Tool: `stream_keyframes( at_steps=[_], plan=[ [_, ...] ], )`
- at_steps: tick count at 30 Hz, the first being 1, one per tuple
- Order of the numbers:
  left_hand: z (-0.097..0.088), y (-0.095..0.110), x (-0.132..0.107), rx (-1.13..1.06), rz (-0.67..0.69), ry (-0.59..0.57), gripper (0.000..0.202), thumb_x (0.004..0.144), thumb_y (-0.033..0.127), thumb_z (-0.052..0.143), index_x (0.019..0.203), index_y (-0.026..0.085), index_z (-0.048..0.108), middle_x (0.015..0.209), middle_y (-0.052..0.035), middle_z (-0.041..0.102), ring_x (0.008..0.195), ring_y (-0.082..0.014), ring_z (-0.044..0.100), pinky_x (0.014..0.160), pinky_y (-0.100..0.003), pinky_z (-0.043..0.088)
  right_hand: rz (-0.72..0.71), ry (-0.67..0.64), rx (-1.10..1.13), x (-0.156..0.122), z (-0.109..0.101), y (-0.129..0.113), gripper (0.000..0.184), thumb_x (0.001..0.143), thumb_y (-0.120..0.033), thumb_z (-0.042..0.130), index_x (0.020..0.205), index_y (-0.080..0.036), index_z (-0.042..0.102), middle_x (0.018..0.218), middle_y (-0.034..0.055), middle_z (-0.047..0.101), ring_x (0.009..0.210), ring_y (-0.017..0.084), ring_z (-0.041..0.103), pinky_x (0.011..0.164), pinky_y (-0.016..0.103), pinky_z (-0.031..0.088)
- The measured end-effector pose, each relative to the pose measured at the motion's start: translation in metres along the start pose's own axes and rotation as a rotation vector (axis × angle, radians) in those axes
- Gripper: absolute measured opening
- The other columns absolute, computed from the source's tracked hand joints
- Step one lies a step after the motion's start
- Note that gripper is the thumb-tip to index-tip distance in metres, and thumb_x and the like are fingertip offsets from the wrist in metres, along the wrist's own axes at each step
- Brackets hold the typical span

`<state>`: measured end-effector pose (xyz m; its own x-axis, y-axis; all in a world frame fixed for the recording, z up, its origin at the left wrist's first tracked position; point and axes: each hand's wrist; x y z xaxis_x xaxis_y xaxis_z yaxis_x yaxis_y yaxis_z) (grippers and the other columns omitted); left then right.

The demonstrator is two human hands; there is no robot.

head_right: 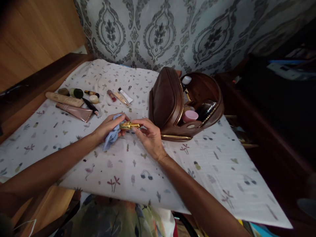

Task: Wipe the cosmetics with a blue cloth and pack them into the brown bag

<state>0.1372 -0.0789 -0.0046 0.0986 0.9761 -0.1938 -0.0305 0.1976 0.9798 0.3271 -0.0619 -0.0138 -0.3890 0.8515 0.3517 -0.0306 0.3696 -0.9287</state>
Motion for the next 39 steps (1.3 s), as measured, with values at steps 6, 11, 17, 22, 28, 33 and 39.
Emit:
stream_keyframes(
  at_steps=[6, 11, 17, 22, 28, 33, 39],
  plan=[
    [0.004, 0.002, -0.007, 0.186, 0.190, 0.067, 0.036, 0.089, 0.057, 0.059, 0.089, 0.020, 0.058, 0.061, 0.0040, 0.057, 0.048, -0.0114, 0.054, 0.044, -0.022, 0.040, 0.073, 0.043, 0.019, 0.000, 0.001, 0.002, 0.036, 0.084, -0.048, 0.074, 0.108, -0.022, 0.067, 0.087, 0.0013, 0.063, 0.070, 0.013, 0.057, 0.056, 0.025, 0.047],
    [0.004, -0.004, -0.006, 0.272, 0.338, 0.155, 0.027, 0.094, 0.047, 0.053, 0.093, 0.020, 0.058, 0.071, 0.0022, 0.057, 0.054, -0.0117, 0.056, 0.051, -0.023, 0.047, 0.154, 0.009, -0.034, 0.001, 0.003, -0.001, 0.043, 0.081, -0.060, 0.072, 0.088, -0.019, 0.062, 0.063, -0.0039, 0.056, 0.052, 0.009, 0.048, 0.046, 0.023, 0.038],
    [0.000, 0.000, -0.006, 0.382, 0.378, 0.157, 0.028, 0.096, 0.046, 0.051, 0.098, 0.019, 0.061, 0.080, -0.0004, 0.063, 0.070, -0.0138, 0.059, 0.066, -0.024, 0.047, 0.153, 0.025, -0.010, -0.001, 0.006, -0.002, 0.042, 0.080, -0.060, 0.073, 0.084, -0.020, 0.062, 0.062, -0.0030, 0.059, 0.050, 0.011, 0.049, 0.047, 0.024, 0.042],
    [0.002, 0.006, -0.012, 0.563, 0.374, 0.021, 0.036, 0.095, 0.052, 0.050, 0.092, 0.019, 0.064, 0.077, 0.0001, 0.064, 0.076, -0.0171, 0.058, 0.070, -0.027, 0.045, 0.056, 0.024, -0.076, -0.005, 0.010, 0.000, 0.032, 0.082, -0.051, 0.075, 0.091, -0.021, 0.068, 0.081, 0.0017, 0.069, 0.070, 0.015, 0.062, 0.067, 0.029, 0.052],
    [0.006, 0.005, -0.014, 0.495, 0.367, 0.049, 0.036, 0.095, 0.052, 0.050, 0.089, 0.019, 0.061, 0.071, 0.0023, 0.057, 0.069, -0.0152, 0.054, 0.067, -0.026, 0.042, 0.080, 0.028, -0.045, -0.006, 0.009, 0.005, 0.031, 0.083, -0.047, 0.074, 0.100, -0.021, 0.069, 0.091, 0.0036, 0.073, 0.080, 0.017, 0.066, 0.070, 0.030, 0.052],
    [0.006, 0.004, -0.011, 0.428, 0.357, 0.131, 0.028, 0.097, 0.044, 0.046, 0.088, 0.019, 0.057, 0.065, 0.0038, 0.050, 0.060, -0.0127, 0.049, 0.060, -0.024, 0.041, 0.148, 0.016, 0.086, -0.003, 0.009, 0.005, 0.037, 0.077, -0.045, 0.080, 0.102, -0.021, 0.066, 0.088, 0.0023, 0.071, 0.077, 0.016, 0.065, 0.065, 0.027, 0.051],
    [0.008, -0.001, -0.010, 0.225, 0.263, 0.039, 0.032, 0.097, 0.052, 0.048, 0.102, 0.022, 0.056, 0.071, 0.0025, 0.059, 0.056, -0.0134, 0.054, 0.052, -0.024, 0.044, 0.158, -0.062, 0.124, -0.001, 0.012, 0.000, 0.037, 0.077, -0.051, 0.080, 0.095, -0.021, 0.069, 0.092, 0.0041, 0.070, 0.081, 0.018, 0.065, 0.064, 0.028, 0.054]
  ],
)
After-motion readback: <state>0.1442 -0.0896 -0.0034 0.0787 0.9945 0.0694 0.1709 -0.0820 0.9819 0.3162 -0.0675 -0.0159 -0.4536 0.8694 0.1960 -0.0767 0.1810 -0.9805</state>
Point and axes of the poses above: each hand's wrist, its own x-axis towards the middle knuckle, its own z-axis out of the palm, y = z × x
